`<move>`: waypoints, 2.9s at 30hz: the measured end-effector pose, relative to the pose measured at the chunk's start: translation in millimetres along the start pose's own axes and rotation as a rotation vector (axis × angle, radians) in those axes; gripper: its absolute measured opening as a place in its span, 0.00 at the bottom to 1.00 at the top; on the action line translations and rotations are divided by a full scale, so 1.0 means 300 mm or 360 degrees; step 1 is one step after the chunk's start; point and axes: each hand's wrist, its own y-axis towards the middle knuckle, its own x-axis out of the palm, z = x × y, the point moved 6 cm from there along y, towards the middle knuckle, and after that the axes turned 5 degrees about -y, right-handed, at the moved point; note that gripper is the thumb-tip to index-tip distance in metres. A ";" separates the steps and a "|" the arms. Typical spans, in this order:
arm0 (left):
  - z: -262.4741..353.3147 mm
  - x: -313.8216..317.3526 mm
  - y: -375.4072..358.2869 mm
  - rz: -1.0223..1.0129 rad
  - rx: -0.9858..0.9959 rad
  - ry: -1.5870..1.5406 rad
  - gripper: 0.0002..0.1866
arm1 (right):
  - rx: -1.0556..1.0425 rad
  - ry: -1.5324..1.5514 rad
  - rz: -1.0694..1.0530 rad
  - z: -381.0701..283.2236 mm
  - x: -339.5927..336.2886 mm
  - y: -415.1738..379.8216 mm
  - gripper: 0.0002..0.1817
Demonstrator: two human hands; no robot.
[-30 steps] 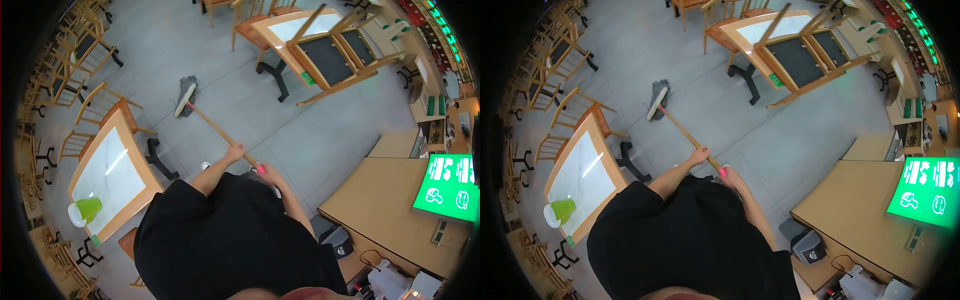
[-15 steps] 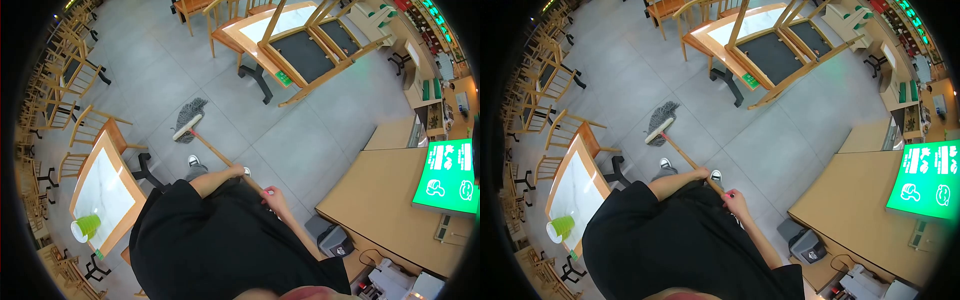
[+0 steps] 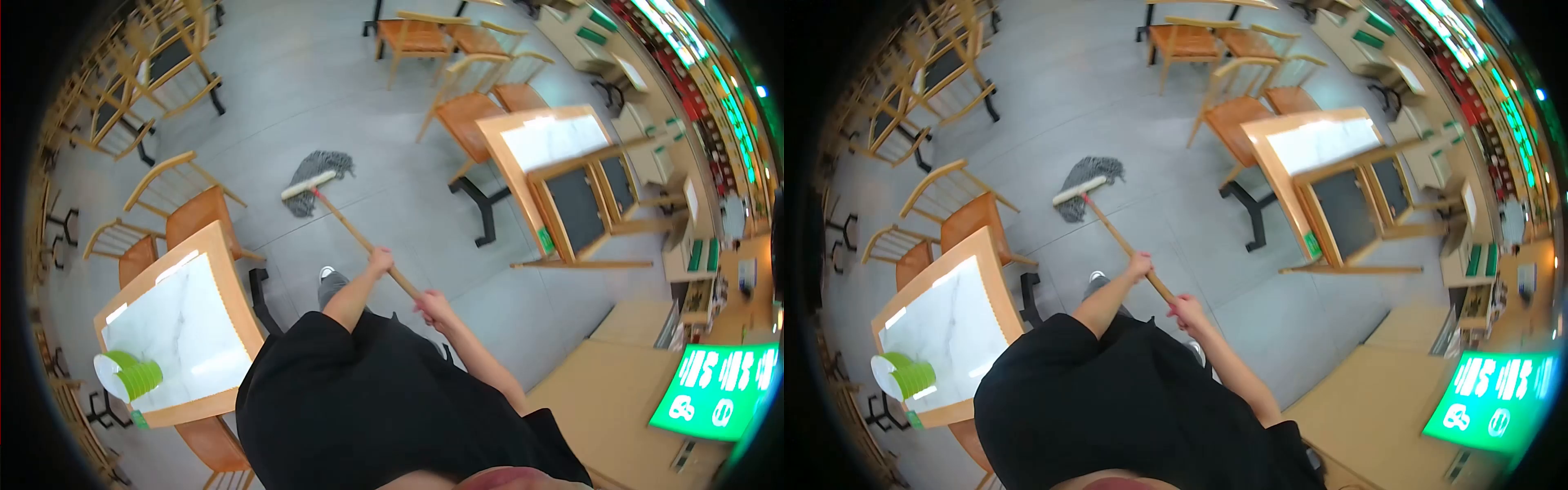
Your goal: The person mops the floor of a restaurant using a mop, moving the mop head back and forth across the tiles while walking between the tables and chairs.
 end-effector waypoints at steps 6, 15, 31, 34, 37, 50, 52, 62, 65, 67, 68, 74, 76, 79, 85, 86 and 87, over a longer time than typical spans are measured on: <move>0.353 -0.817 0.228 0.0031 -0.0175 -0.0178 0.18 | -0.0089 -0.0248 -0.0415 -0.417 0.749 0.285 0.18; 0.087 -0.617 0.206 0.0163 0.0007 0.0069 0.18 | -0.0061 -0.0403 -0.0466 -0.169 0.540 0.254 0.19; -0.081 0.753 -0.906 -0.2342 0.0065 0.1132 0.32 | 0.0329 -0.0089 0.0283 0.602 -0.608 -0.754 0.13; -0.011 0.682 -0.900 -0.2109 -0.0076 0.1019 0.32 | 0.0525 -0.0216 0.0281 0.506 -0.592 -0.751 0.16; -0.050 0.613 -0.853 -0.2075 -0.0124 0.1002 0.30 | 0.0191 -0.0650 0.0408 0.468 -0.533 -0.698 0.18; 0.084 -0.430 0.051 0.0068 0.0582 0.0673 0.19 | 0.0071 0.0124 -0.0365 -0.119 0.412 0.129 0.10; 0.276 -0.652 0.097 0.0306 0.0114 -0.0004 0.14 | 0.0022 0.0222 -0.0525 -0.301 0.634 0.221 0.09; 0.577 -0.347 -0.161 0.0108 -0.0906 -0.1876 0.13 | -0.0039 0.0312 -0.0523 -0.387 0.144 -0.275 0.06; 0.473 0.065 -0.449 0.0022 -0.1003 -0.1918 0.11 | 0.0030 -0.0071 -0.0325 -0.208 -0.219 -0.570 0.08; 0.462 0.308 -0.729 -0.0022 -0.1294 -0.1896 0.09 | 0.0120 -0.0228 -0.0156 -0.090 -0.455 -0.778 0.13; 0.448 0.419 -0.837 -0.0037 -0.1493 -0.1890 0.09 | 0.0207 -0.0217 -0.0049 -0.020 -0.554 -0.865 0.17; 0.068 0.693 -0.961 -0.0184 -0.1820 -0.1322 0.09 | 0.0303 -0.0044 -0.0032 0.373 -0.706 -0.889 0.17; -0.087 0.640 -0.806 -0.0011 -0.1751 -0.1156 0.10 | 0.0372 -0.0089 0.0015 0.328 -0.571 -0.792 0.17; -0.139 0.508 -0.588 0.0009 -0.1606 -0.1372 0.08 | 0.0095 -0.0492 0.0138 0.254 -0.459 -0.581 0.15; 0.115 0.180 -0.406 -0.0342 -0.0896 -0.1520 0.10 | 0.0091 -0.0260 -0.0087 -0.043 -0.268 -0.218 0.13; 0.193 0.113 -0.401 -0.0342 -0.0819 -0.1609 0.11 | 0.0058 -0.0269 -0.0117 -0.118 -0.202 -0.153 0.13; 0.255 0.034 -0.390 -0.0332 -0.0733 -0.1693 0.12 | 0.0022 -0.0277 -0.0158 -0.194 -0.127 -0.084 0.13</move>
